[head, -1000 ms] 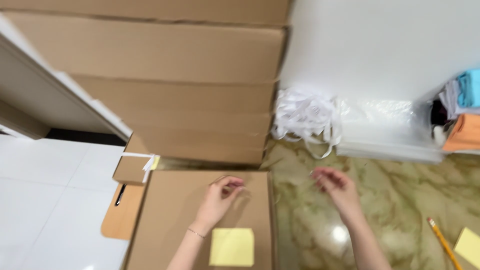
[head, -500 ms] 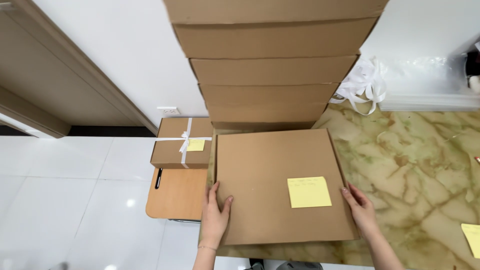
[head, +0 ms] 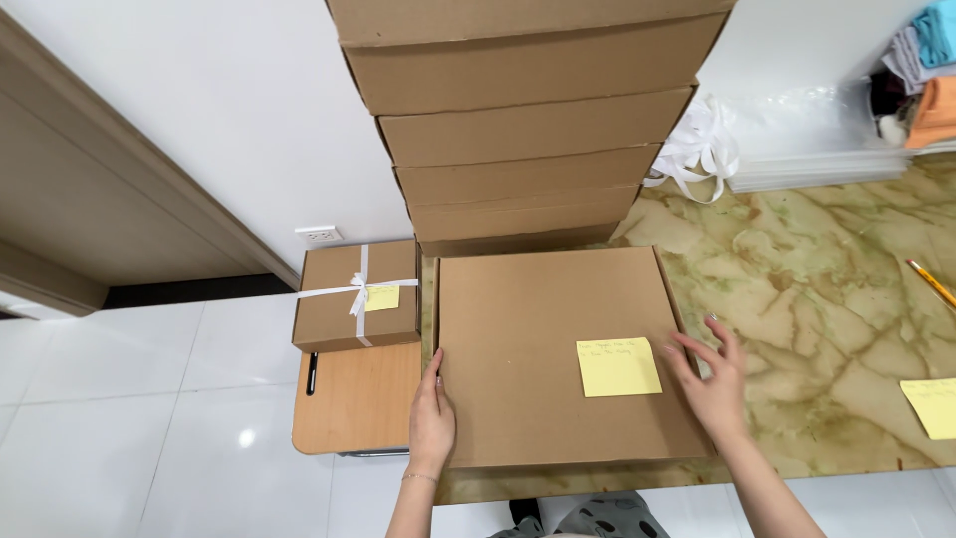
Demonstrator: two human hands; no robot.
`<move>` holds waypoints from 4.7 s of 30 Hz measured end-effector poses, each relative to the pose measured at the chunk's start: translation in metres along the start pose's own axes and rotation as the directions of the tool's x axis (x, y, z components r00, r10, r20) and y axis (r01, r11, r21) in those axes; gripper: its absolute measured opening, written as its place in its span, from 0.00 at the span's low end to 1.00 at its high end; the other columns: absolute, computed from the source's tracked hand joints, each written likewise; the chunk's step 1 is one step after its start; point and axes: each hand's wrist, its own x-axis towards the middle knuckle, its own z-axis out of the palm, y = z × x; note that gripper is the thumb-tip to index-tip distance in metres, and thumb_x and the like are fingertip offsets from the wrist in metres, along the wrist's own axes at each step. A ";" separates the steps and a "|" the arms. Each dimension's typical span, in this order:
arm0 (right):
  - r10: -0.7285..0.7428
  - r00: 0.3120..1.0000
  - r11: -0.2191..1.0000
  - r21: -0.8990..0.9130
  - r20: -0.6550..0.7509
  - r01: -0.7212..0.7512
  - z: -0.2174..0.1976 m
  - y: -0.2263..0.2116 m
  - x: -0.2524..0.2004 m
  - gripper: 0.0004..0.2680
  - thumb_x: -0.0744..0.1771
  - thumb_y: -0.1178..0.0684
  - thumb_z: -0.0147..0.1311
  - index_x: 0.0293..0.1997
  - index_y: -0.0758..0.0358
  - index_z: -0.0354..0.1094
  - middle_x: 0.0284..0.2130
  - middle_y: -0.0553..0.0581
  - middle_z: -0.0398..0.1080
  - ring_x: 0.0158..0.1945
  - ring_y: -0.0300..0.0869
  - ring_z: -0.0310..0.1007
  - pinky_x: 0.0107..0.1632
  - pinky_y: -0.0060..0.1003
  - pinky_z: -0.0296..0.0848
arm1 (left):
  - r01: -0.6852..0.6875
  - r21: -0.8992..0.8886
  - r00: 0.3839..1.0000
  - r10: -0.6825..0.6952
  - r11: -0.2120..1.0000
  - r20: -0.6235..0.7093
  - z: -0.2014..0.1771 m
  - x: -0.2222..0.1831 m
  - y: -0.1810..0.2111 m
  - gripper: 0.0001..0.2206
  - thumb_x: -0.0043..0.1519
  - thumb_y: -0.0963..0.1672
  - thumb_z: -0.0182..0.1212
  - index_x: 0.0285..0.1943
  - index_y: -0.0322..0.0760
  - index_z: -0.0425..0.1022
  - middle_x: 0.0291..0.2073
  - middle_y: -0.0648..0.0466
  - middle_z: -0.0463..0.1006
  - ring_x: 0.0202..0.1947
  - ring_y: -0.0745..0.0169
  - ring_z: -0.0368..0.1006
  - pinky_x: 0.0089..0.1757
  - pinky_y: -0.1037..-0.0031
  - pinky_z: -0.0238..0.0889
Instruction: Packing items into cardboard boxes and tying them with decorative ribbons
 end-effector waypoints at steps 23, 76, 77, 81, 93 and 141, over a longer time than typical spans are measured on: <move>0.174 0.984 0.832 0.530 0.033 -0.164 -0.099 -0.027 0.013 0.03 0.66 0.67 0.64 0.40 0.74 0.78 0.42 0.66 0.76 0.46 0.44 0.75 0.51 0.42 0.77 | -0.641 -0.008 0.700 0.589 0.767 0.404 0.171 -0.021 0.158 0.06 0.66 0.49 0.65 0.45 0.54 0.86 0.43 0.63 0.84 0.44 0.54 0.83 0.44 0.65 0.77; 0.668 0.729 0.716 -0.139 -0.149 -0.684 -0.306 0.378 0.101 0.12 0.61 0.47 0.72 0.47 0.47 0.81 0.33 0.52 0.70 0.36 0.43 0.76 0.43 0.38 0.78 | -0.349 0.585 0.766 -0.136 0.733 0.628 0.682 -0.070 0.222 0.10 0.57 0.52 0.69 0.40 0.50 0.82 0.48 0.56 0.75 0.52 0.43 0.80 0.52 0.55 0.74; 0.692 0.704 0.689 -0.146 -0.157 -0.710 -0.308 0.372 0.103 0.17 0.61 0.46 0.72 0.54 0.49 0.79 0.36 0.53 0.68 0.39 0.45 0.75 0.46 0.41 0.77 | -0.372 0.593 0.768 -0.122 0.715 0.629 0.682 -0.069 0.222 0.11 0.56 0.52 0.71 0.41 0.48 0.81 0.47 0.53 0.76 0.51 0.41 0.80 0.51 0.53 0.74; 0.670 0.739 0.689 -0.314 -0.068 -0.654 -0.307 0.328 0.113 0.32 0.59 0.40 0.74 0.69 0.52 0.65 0.54 0.63 0.66 0.61 0.60 0.70 0.60 0.55 0.74 | -0.378 0.598 0.759 -0.134 0.707 0.637 0.684 -0.063 0.224 0.18 0.56 0.52 0.72 0.49 0.46 0.75 0.51 0.50 0.76 0.55 0.40 0.78 0.54 0.51 0.72; 0.413 0.868 0.708 -0.502 -0.277 -0.497 -0.301 0.383 0.097 0.24 0.65 0.33 0.66 0.64 0.49 0.69 0.48 0.59 0.67 0.53 0.60 0.76 0.52 0.54 0.78 | -0.310 0.405 0.718 -0.068 0.860 0.693 0.613 -0.037 0.156 0.10 0.60 0.49 0.70 0.48 0.51 0.78 0.37 0.55 0.81 0.50 0.48 0.81 0.47 0.59 0.74; 0.612 0.485 0.377 0.308 0.625 -0.873 -0.046 0.011 -0.013 0.14 0.67 0.35 0.57 0.52 0.49 0.72 0.44 0.51 0.76 0.44 0.43 0.74 0.43 0.39 0.69 | 0.628 -0.297 0.762 -0.645 0.720 0.048 -0.032 -0.115 0.072 0.32 0.57 0.60 0.49 0.60 0.35 0.66 0.36 0.48 0.68 0.26 0.56 0.73 0.32 0.70 0.65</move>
